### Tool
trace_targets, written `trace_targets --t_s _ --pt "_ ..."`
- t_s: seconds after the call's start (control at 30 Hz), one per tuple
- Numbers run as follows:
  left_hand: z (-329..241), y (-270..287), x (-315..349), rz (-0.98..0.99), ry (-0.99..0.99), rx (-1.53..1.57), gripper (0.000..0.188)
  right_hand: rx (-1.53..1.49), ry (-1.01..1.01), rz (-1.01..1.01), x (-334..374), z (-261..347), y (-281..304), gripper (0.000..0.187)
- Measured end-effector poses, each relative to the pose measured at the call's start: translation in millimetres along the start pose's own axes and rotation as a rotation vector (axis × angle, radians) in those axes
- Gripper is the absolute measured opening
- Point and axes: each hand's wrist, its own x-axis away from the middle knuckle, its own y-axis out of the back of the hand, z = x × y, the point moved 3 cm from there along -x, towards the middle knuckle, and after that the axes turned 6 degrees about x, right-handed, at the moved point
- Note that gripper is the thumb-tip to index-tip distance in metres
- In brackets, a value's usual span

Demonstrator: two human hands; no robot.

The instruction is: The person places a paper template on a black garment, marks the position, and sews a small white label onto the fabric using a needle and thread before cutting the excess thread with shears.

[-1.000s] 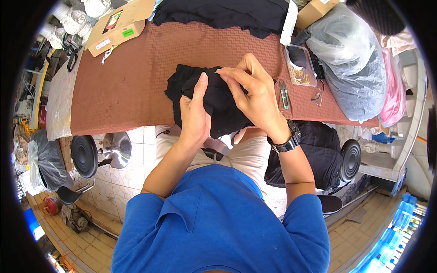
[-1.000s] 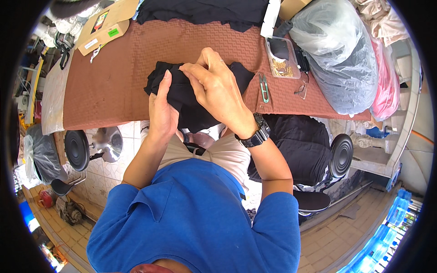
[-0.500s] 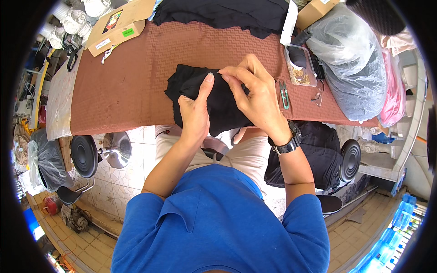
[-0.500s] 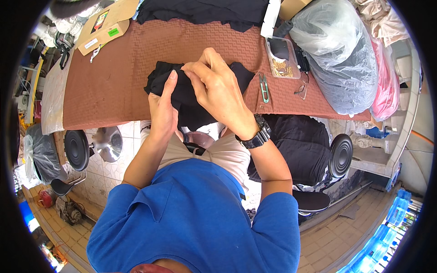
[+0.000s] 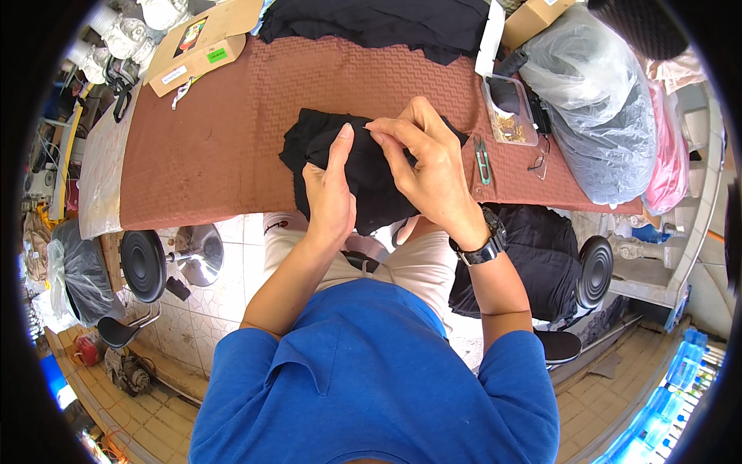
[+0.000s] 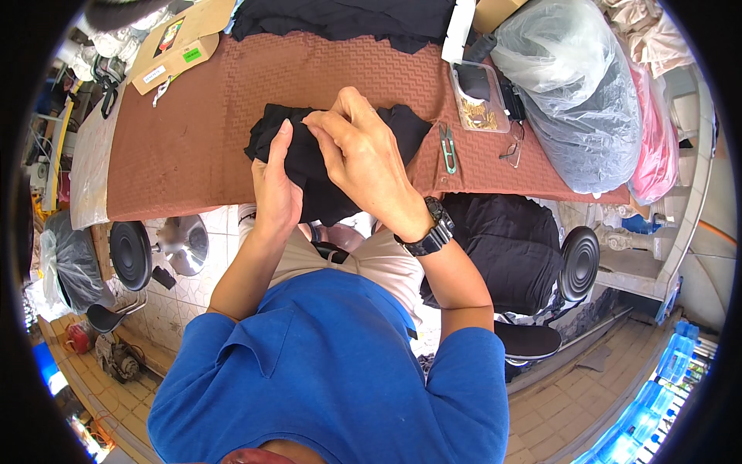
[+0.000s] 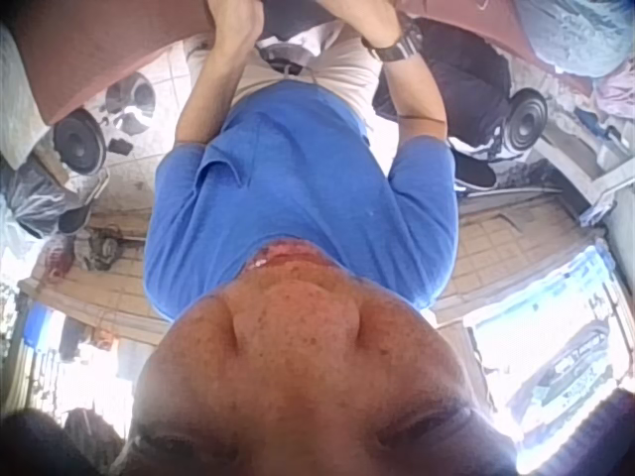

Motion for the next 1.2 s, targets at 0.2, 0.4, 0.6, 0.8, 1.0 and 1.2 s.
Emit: trace_targets --t_s 0.2,0.4,0.6,0.8,1.0,1.2 --pt "-1 -1 1 0.024 -0.029 -0.018 0.013 0.019 0.015 -0.009 0 0 1 0.016" --pt "3 5 -1 0.074 -0.079 -0.085 0.014 0.012 0.03 -0.032 0 -4 1 0.022" --pt "2 -2 1 0.09 -0.205 -0.219 0.012 0.054 0.015 0.009 -2 -3 5 0.016" --pt "1 -3 1 0.153 -0.245 -0.358 0.014 -0.03 -0.032 -0.037 -6 -1 3 0.019" --pt "-1 -7 0 0.191 -0.242 -0.363 0.016 -0.169 -0.061 -0.131 -9 -1 -6 0.025" --pt "-4 -10 -4 0.169 -0.274 -0.305 0.013 -0.14 -0.038 -0.179 -9 -3 -14 0.022"
